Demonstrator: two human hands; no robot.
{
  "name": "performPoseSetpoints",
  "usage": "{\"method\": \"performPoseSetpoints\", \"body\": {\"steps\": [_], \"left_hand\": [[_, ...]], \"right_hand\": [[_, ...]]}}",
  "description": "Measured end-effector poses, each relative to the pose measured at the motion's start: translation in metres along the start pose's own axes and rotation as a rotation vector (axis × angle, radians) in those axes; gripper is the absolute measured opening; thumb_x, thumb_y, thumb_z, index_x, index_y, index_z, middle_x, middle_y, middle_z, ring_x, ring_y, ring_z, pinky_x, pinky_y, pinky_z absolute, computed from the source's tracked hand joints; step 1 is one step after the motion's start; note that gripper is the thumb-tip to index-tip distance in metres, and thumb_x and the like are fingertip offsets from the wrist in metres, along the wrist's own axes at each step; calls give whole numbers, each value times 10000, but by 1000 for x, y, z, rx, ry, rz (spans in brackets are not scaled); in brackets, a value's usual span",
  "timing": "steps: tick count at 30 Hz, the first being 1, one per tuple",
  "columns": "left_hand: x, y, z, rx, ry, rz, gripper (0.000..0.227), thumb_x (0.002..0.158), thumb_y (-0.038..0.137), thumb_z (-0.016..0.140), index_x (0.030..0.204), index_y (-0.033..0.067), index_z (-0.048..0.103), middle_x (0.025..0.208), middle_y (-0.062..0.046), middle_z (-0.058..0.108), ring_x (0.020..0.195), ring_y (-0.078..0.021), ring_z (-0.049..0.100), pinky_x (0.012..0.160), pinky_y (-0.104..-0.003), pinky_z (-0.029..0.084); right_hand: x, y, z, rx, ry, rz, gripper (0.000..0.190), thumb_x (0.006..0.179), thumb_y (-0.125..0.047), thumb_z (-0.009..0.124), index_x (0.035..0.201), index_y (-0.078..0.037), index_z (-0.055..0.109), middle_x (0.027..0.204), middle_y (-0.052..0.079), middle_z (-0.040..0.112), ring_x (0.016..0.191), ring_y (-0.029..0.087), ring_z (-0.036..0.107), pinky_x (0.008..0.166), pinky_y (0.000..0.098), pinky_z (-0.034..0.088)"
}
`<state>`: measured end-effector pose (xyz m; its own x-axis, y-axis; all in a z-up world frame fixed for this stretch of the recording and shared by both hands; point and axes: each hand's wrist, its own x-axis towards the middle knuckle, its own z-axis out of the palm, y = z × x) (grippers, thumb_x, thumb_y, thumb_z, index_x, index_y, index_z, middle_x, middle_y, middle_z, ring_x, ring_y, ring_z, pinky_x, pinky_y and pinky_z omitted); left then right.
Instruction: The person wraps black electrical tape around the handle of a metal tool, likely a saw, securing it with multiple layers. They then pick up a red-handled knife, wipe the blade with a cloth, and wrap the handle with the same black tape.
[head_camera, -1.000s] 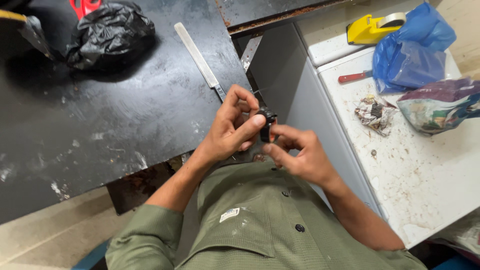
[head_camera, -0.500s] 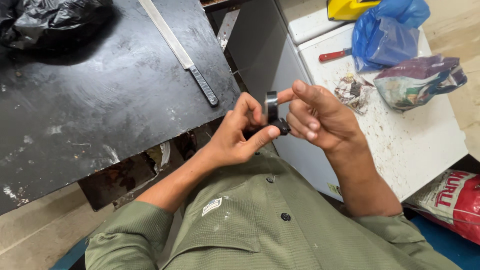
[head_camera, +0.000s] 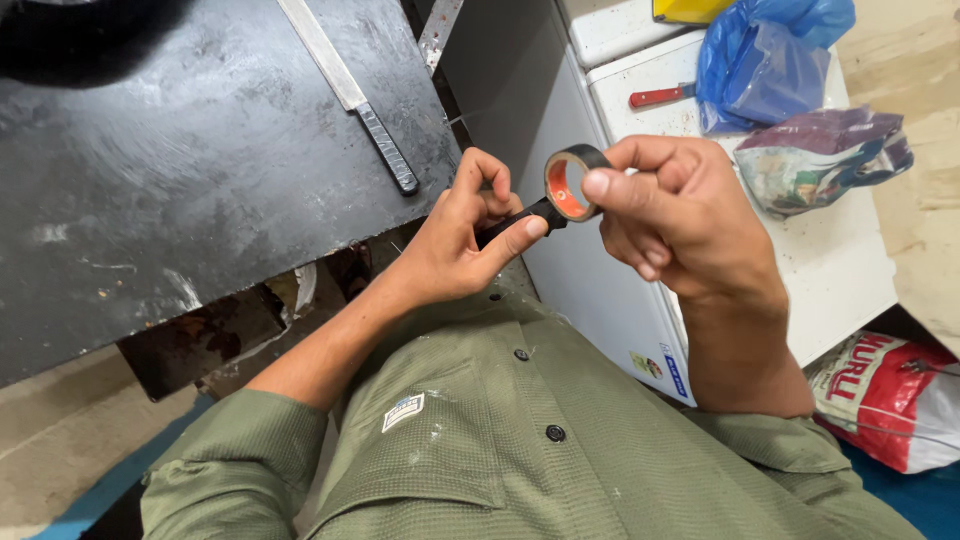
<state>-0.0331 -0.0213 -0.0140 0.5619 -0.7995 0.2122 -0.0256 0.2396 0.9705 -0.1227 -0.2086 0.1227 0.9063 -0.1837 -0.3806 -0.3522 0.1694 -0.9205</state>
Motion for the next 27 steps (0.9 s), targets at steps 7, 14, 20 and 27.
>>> {"method": "performPoseSetpoints", "body": {"steps": [7,14,20,27], "left_hand": [[5,3,-5,-80,-12,10,411,1054,267,679,1119,95,311,709,-6,532,610,-46,461,578,-204,359],[15,6,-9,-466,-70,-14,374,1100,209,593,1112,138,226,683,-17,518,558,-65,441,486,-219,320],[14,11,-15,-591,-105,-20,344,1093,192,565,1112,146,225,652,-52,557,448,-60,399,396,-208,260],[13,12,-12,-613,-65,29,349,1095,179,577,1121,139,231,683,-84,591,449,-69,425,392,-209,278]], "right_hand": [[-23,3,2,-174,-26,-110,161,969,-51,651,1019,103,653,516,27,569,378,60,466,361,238,388],[-46,25,5,-186,40,-119,157,968,-35,634,1035,107,628,500,23,554,386,83,485,390,247,411],[-46,44,9,-97,-58,-127,166,982,-53,600,1068,88,621,498,33,570,379,99,514,408,260,447],[-47,60,22,-65,-119,-49,164,1000,-87,582,1093,45,613,494,31,565,394,107,519,437,258,450]]}}
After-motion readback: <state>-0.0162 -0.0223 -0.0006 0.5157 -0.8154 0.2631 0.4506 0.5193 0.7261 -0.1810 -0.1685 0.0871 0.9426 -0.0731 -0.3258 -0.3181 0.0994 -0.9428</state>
